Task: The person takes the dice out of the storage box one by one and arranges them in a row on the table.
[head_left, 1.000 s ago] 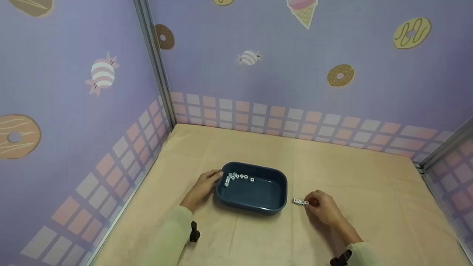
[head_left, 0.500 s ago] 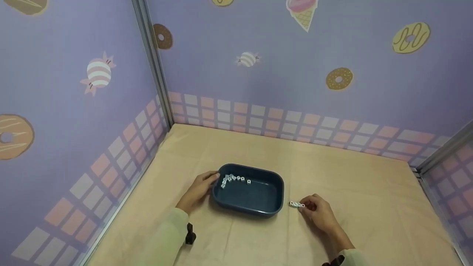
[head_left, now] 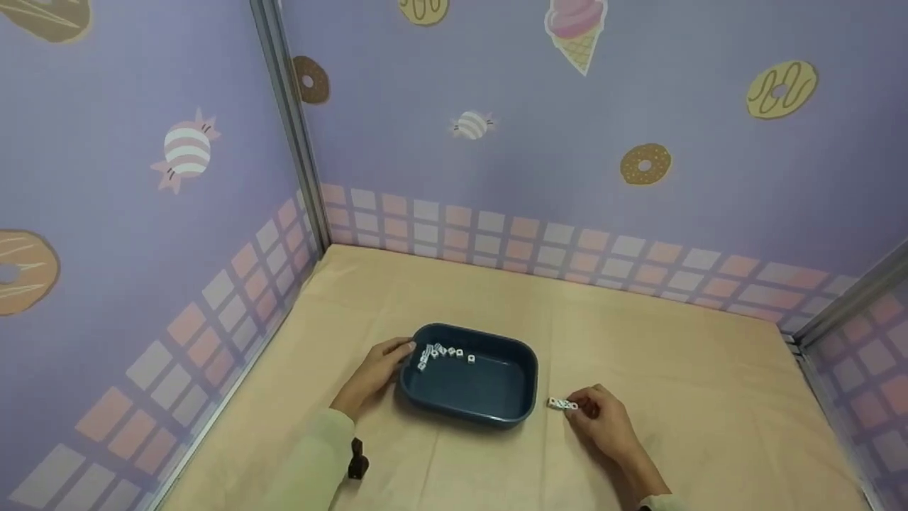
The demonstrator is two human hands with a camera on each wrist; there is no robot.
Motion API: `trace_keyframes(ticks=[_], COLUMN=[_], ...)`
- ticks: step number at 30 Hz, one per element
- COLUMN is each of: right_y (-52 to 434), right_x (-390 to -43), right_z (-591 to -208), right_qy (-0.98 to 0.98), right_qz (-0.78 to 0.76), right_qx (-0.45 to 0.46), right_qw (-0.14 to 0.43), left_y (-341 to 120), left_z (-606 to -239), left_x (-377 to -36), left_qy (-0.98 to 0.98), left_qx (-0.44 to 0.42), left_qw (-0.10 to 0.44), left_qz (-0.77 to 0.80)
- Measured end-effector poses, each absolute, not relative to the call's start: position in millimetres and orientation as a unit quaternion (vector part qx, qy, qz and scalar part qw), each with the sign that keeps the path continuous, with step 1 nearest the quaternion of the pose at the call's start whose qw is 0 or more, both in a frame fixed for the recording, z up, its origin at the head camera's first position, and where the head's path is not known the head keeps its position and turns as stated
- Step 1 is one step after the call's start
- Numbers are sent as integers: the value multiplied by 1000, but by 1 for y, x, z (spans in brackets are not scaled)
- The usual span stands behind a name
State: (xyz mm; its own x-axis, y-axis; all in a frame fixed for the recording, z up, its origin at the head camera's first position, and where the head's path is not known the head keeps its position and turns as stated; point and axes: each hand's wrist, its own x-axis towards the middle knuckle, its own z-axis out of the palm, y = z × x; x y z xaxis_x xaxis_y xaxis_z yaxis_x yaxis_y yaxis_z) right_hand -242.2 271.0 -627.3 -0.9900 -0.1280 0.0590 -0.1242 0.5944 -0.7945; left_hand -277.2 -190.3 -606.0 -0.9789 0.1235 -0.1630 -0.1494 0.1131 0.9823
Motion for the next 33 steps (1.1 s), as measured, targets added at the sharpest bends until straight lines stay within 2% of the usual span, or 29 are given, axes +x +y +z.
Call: trace_keyframes(ticks=[8, 33], right_y=[265, 274], right_x=[-245, -241], right_z=[-627, -635], right_qy=[889, 884], right_qz=[-453, -461], right_qx=[-70, -83], right_qw=[3, -14], left_y=[-195, -185], left_z=[-602, -609], left_x=[-278, -277], left_qy=[751, 743], left_qx=[-28, -31], left_qw=[81, 90], left_qz=[655, 662])
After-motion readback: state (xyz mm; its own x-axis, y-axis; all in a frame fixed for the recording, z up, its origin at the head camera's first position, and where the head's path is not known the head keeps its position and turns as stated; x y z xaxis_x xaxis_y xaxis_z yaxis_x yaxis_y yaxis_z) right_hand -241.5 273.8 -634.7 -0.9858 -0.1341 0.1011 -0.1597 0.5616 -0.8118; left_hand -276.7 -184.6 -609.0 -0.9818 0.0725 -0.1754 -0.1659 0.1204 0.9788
